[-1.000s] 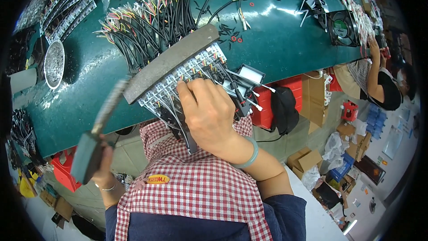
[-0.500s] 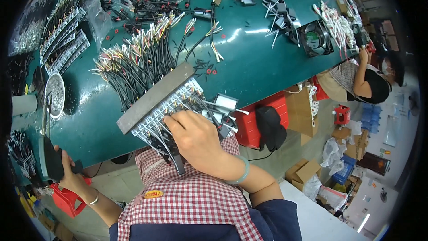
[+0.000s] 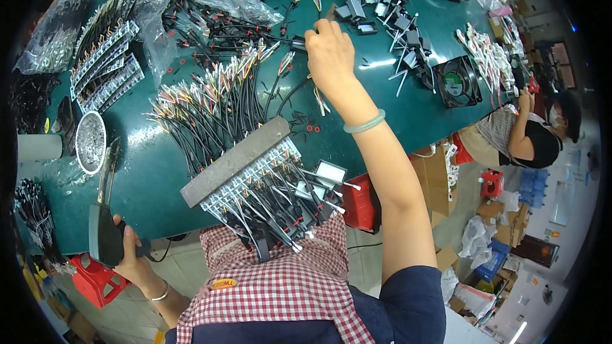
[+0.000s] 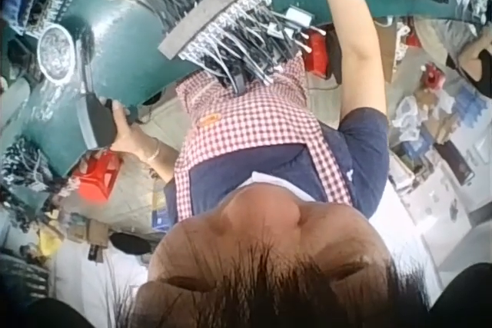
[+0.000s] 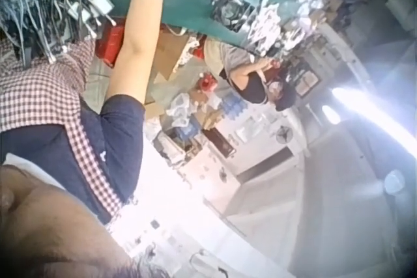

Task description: The person solders electrical wires from a wire harness onto a multi-pin connector block with a soldering gun and solder.

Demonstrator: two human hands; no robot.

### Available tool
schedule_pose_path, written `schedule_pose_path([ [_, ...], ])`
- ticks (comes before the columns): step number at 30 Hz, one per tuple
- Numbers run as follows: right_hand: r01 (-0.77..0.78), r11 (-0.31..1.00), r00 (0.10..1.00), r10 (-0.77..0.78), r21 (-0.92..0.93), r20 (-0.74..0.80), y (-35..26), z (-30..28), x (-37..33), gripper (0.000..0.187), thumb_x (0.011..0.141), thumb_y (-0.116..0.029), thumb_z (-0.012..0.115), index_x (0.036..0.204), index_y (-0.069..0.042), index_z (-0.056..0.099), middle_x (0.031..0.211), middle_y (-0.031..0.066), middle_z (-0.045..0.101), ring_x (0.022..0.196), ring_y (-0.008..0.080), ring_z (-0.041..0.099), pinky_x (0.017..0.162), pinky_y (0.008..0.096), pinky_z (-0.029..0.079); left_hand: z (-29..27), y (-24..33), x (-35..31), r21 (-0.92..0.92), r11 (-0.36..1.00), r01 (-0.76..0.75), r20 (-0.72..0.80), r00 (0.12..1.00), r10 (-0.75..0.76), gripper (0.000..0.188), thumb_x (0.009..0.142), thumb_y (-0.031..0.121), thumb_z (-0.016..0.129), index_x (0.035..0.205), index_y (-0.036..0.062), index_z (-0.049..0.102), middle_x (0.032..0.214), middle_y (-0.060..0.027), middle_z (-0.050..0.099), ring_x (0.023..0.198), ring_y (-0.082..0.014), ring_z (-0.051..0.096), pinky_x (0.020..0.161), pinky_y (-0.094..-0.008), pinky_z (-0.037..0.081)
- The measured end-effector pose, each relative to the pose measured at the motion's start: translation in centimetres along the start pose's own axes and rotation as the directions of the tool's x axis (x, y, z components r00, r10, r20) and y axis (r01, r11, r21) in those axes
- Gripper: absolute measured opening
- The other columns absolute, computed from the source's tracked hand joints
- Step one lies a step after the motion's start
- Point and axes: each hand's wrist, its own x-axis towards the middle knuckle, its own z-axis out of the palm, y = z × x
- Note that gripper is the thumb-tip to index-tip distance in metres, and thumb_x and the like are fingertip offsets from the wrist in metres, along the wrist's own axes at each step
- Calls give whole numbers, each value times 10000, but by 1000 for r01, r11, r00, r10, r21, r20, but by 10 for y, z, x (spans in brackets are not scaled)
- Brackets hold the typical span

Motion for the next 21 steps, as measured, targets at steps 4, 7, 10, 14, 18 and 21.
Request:
schedule_pose_path([
  [4,-108,994,990,105,32,91,4,6,0,118,747,-38,679,863,-60,667,915,69,621,881,267,605,758,393,482,-6,1,-1,11,999,40,-31,999,-40,361,804,-54,657,1160,-58,593,1103,-142,663,591,-78,483,508,-211,376],
  [7,-161,965,987,159,207,28,6,-11,0,128,741,-53,692,864,-56,656,943,79,636,907,273,610,779,401,483,-3,0,1,-10,998,68,-36,997,-68,371,800,-56,661,1165,-56,591,1106,-142,664,596,-76,483,514,-211,382],
  [10,-259,863,960,280,434,15,-1,-37,2,150,739,-54,688,883,-44,650,962,99,665,931,281,631,807,403,489,3,3,4,-24,997,66,-16,998,-67,374,801,-55,661,1168,-57,589,1106,-144,664,596,-77,484,514,-209,383],
  [14,-466,519,858,463,716,224,-12,-67,-5,172,767,-10,695,930,10,642,892,101,690,835,183,680,768,305,533,14,2,0,-40,998,47,10,999,-47,373,799,-60,653,1165,-70,584,1100,-155,663,587,-82,485,504,-207,379],
  [18,-377,326,864,460,867,203,-37,-98,-18,183,793,-4,700,963,37,642,862,53,672,774,132,650,738,249,529,25,11,-8,-34,999,-15,56,998,17,412,793,-57,641,1195,-68,550,1106,-180,653,577,-88,466,493,-212,375],
  [21,-363,268,881,411,892,235,-58,-128,-32,184,832,-4,687,1002,38,633,944,50,657,866,123,630,783,247,515,39,22,-17,-137,989,-46,87,995,59,438,777,-56,633,1204,-69,536,1094,-203,644,572,-99,466,490,-216,373],
])
